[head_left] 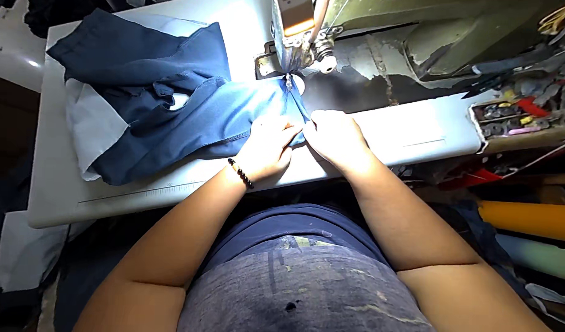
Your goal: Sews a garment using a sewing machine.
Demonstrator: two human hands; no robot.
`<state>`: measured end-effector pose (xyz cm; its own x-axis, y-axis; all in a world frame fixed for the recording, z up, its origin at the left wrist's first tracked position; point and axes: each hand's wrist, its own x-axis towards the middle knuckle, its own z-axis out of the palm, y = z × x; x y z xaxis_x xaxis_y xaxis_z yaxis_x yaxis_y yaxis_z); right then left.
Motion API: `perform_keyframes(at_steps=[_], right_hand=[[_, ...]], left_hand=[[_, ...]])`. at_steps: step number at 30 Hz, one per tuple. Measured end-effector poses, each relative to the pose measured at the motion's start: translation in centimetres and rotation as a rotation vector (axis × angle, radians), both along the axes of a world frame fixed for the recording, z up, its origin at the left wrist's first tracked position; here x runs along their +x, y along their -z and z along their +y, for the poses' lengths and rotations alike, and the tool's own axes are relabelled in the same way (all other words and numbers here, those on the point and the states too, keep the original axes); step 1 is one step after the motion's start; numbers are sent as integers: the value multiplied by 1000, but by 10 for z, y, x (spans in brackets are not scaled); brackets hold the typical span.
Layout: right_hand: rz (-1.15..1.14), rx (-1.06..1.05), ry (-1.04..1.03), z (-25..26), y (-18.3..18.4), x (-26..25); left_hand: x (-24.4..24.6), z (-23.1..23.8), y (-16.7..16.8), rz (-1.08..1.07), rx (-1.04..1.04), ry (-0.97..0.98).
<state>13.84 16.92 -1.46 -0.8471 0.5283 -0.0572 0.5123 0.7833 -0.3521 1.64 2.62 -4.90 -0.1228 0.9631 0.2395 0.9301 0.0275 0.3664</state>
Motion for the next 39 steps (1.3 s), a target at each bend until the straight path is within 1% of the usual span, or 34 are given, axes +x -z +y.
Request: perform_keyframes(at_steps=[2, 5, 9, 11, 17, 22, 25, 28, 30, 32, 36, 39], right_hand=[[55, 14, -5, 0, 3, -1], [200, 27, -10, -4, 10, 0], [410, 112, -114, -8, 28, 1], [461, 115, -159, -8, 32, 3], [473, 53, -213, -6, 31, 9], [489, 67, -234, -5, 32, 10], [428, 56, -242, -3, 28, 7], [333, 33, -224, 2, 21, -4], [318, 32, -215, 8, 19, -16], [334, 47, -215, 14, 19, -28], [235, 29, -143, 19, 16, -46], [289, -16, -103, 21, 19, -45]], left_hand=[[4, -7, 2, -7, 15, 3], [5, -9, 2, -18, -4, -3], [5, -10, 1, -44, -25, 4], [4, -12, 2, -47, -20, 6], [4, -14, 5, -46, -6, 8], [4, -13, 1, -87, -39, 1], [0, -10, 1, -103, -38, 6], [-11, -1, 0, -111, -59, -8], [-20, 7, 1, -107, -64, -32], [-30, 15, 0, -82, -64, -56], [-43, 31, -3, -19, -81, -84], [-39, 39, -8, -40, -82, -164]])
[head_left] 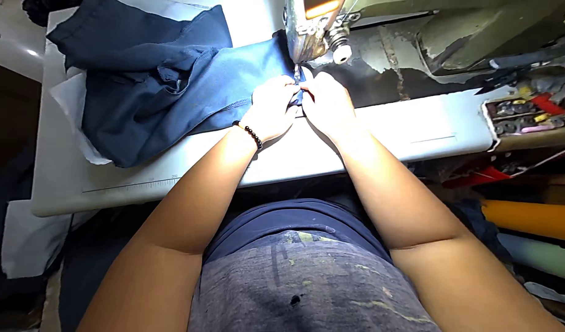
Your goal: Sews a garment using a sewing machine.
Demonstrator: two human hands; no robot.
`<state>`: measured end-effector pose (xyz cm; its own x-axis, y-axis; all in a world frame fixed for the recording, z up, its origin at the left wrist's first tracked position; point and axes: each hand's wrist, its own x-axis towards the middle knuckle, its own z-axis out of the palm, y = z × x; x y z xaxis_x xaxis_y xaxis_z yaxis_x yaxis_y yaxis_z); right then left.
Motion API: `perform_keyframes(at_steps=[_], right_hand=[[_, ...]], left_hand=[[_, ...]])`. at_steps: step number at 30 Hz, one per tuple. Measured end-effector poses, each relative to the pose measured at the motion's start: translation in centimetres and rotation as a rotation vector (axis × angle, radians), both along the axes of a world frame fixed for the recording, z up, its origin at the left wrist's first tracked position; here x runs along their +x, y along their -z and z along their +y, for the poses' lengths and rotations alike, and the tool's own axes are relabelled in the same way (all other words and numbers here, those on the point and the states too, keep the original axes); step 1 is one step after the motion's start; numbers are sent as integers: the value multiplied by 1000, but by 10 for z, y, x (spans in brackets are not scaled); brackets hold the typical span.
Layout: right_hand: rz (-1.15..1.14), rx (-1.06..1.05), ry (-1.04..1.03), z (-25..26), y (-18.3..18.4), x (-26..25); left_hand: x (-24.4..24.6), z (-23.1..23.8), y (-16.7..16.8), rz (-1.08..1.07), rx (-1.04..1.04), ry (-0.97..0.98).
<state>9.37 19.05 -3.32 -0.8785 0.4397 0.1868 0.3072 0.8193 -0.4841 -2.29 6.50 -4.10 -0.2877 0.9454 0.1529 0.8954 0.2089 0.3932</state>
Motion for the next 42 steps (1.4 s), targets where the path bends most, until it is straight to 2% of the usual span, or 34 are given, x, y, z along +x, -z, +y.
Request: perform_keyframes(at_steps=[5, 9, 11, 13, 16, 19, 21, 23, 26, 28, 30, 32, 34, 36, 38, 40, 42], right_hand=[[109, -188, 78, 17, 4, 17], [-50, -257, 65, 22, -3, 1], [-10, -270, 87, 20, -3, -11], [30, -271, 109, 19, -1, -17], [-131, -276, 94, 16, -9, -8], [-314, -254, 0, 13, -23, 5], [-300, -272, -55, 17, -26, 8], [-138, -433, -39, 20, -26, 7], [174, -876, 70, 19, -17, -2], [253, -1176, 90, 15, -21, -1], [251, -1337, 57, 10, -27, 8], [153, -1370, -23, -1, -28, 27], [86, -1341, -78, -24, -26, 50], [63, -1280, -169, -41, -17, 72], [75, -1133, -244, -41, -7, 83], [147, -887, -265, -34, 2, 83], [177, -747, -221, -29, 2, 78]], left_hand=[[7, 13, -16, -14, 23, -236], [3, 17, -29, -149, 8, -241], [6, 4, -31, -145, 52, -187], [12, -27, -33, -9, 53, -181], [3, -106, -40, 192, -36, -397], [-33, -203, -32, 172, -152, -669], [-46, -250, -29, 157, -153, -671], [-48, -272, -38, 145, -32, -564], [-55, -282, -65, 122, 202, -461], [-69, -275, -87, 97, 282, -402], [-89, -258, -114, 134, 273, -363], [-126, -240, -129, 196, 119, -470], [-174, -223, -129, 199, -111, -598], [-205, -207, -120, 275, -167, -534], [-153, -156, -129, 293, -158, -423], [-78, -99, -118, 291, 32, -86], [-20, -47, -93, 154, 141, 230]])
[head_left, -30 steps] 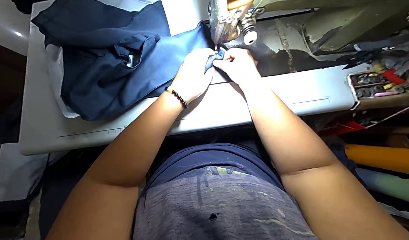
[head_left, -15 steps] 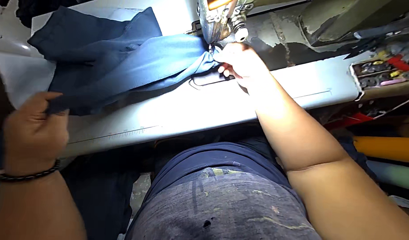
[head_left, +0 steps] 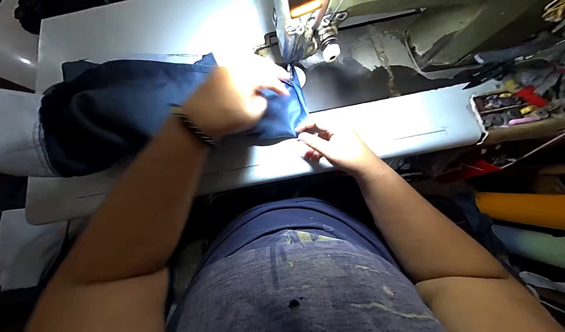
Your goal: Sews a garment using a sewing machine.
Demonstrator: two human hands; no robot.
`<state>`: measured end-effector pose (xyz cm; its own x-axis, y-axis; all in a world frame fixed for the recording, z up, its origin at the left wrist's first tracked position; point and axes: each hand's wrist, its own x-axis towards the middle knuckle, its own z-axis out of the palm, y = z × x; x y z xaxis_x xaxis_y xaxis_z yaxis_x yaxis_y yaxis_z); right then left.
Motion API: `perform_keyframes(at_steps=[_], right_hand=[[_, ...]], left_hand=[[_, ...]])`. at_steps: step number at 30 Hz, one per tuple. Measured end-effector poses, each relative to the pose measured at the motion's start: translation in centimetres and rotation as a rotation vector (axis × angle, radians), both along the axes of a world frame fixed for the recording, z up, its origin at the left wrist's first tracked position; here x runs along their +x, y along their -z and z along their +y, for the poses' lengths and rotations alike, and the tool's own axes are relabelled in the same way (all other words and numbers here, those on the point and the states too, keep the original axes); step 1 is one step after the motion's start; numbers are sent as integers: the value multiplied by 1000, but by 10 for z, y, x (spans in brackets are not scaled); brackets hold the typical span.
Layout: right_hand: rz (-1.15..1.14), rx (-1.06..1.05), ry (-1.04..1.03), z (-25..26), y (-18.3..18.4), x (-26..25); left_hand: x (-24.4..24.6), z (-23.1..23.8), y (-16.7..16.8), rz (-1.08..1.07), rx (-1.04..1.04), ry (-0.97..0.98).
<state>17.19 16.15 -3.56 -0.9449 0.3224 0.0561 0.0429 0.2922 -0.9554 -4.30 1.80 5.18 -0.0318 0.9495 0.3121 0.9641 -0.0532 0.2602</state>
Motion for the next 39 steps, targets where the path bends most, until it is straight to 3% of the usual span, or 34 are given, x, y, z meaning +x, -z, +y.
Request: perform_keyframes(at_steps=[2, 4, 8, 10, 14, 17, 21, 24, 30, 39], right_hand=[[-90, -88, 39, 0, -7, 0], [-164, -311, 42, -2, -12, 4], [-154, -620, 104, 8, -15, 2], [-167, -430, 163, 13, -19, -3], [-230, 272, 249, 28, -18, -19], [-239, 472, 184, 26, -18, -30], [-212, 535, 193, 20, -19, -32], [-179, 554, 256, 17, -26, -33], [-66, 611, 363, 16, -33, -35], [-5, 654, 266, 2, 3, -29]], left_hand=[[27, 34, 28, -71, -156, -5], [32, 46, 58, -75, -285, -167], [43, 29, 87, -60, -124, -260], [44, 22, 93, -44, -28, -183], [42, 18, 97, -61, -30, -65], [41, 19, 101, -73, -28, 0], [38, 22, 104, -33, -64, 65], [44, 36, 96, 31, -81, 8], [51, 66, 88, 156, 112, -50], [61, 4, 103, -200, -46, -54]])
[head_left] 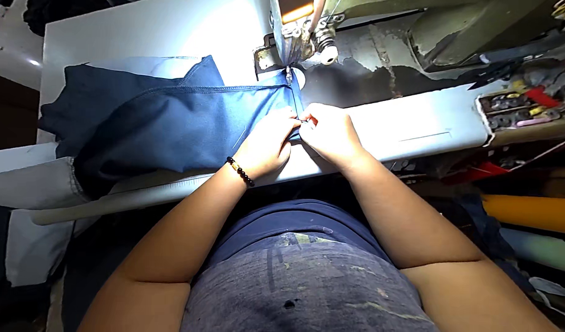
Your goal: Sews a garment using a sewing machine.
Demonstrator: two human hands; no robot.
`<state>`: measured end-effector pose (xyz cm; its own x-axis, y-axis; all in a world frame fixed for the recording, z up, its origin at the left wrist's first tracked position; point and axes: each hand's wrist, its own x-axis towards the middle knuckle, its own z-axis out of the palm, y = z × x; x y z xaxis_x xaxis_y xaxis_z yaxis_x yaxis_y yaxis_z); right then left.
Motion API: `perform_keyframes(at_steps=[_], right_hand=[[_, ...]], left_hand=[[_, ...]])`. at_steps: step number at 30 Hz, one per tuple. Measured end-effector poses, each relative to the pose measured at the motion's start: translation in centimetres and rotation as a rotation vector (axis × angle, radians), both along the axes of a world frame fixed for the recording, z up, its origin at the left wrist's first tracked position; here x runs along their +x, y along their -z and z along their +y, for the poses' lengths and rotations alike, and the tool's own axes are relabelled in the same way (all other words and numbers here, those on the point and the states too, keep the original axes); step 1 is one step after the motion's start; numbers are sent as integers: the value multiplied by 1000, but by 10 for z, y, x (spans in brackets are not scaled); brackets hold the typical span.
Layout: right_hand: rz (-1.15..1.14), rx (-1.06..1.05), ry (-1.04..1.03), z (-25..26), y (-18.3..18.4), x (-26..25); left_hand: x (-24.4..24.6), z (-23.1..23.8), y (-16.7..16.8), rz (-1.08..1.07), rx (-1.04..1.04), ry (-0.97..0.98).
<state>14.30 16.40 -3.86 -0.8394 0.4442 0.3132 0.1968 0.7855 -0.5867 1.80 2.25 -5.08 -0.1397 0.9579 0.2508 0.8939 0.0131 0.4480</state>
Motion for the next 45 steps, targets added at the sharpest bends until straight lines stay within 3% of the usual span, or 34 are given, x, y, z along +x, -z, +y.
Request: perform_keyframes(at_steps=[13, 23, 26, 30, 33, 35, 38, 41, 45], right_hand=[[-148, 30, -77, 6, -7, -7], [-319, 15, 61, 25, -13, -52], [-164, -35, 103, 30, -6, -48], [38, -185, 153, 40, 4, -43], [67, -157, 31, 42, 4, -39], [41, -140, -8, 44, 4, -41], [-36, -169, -17, 46, 1, -46], [-77, -181, -67, 50, -2, -50], [-33, -465, -116, 57, -5, -49]], left_hand=[[-10, 4, -1, -23, -27, 14], [-52, 46, -4, 86, 5, -36], [-48, 48, -10, 134, -49, -169], [-42, 46, -14, 163, 77, -274], [-29, 22, -31, 125, -1, -246], [-19, -9, -36, 207, 45, -269], [-23, -67, -41, 307, -103, -483], [-57, -110, -29, 270, -266, -639], [-90, -132, -21, 258, -223, -431]])
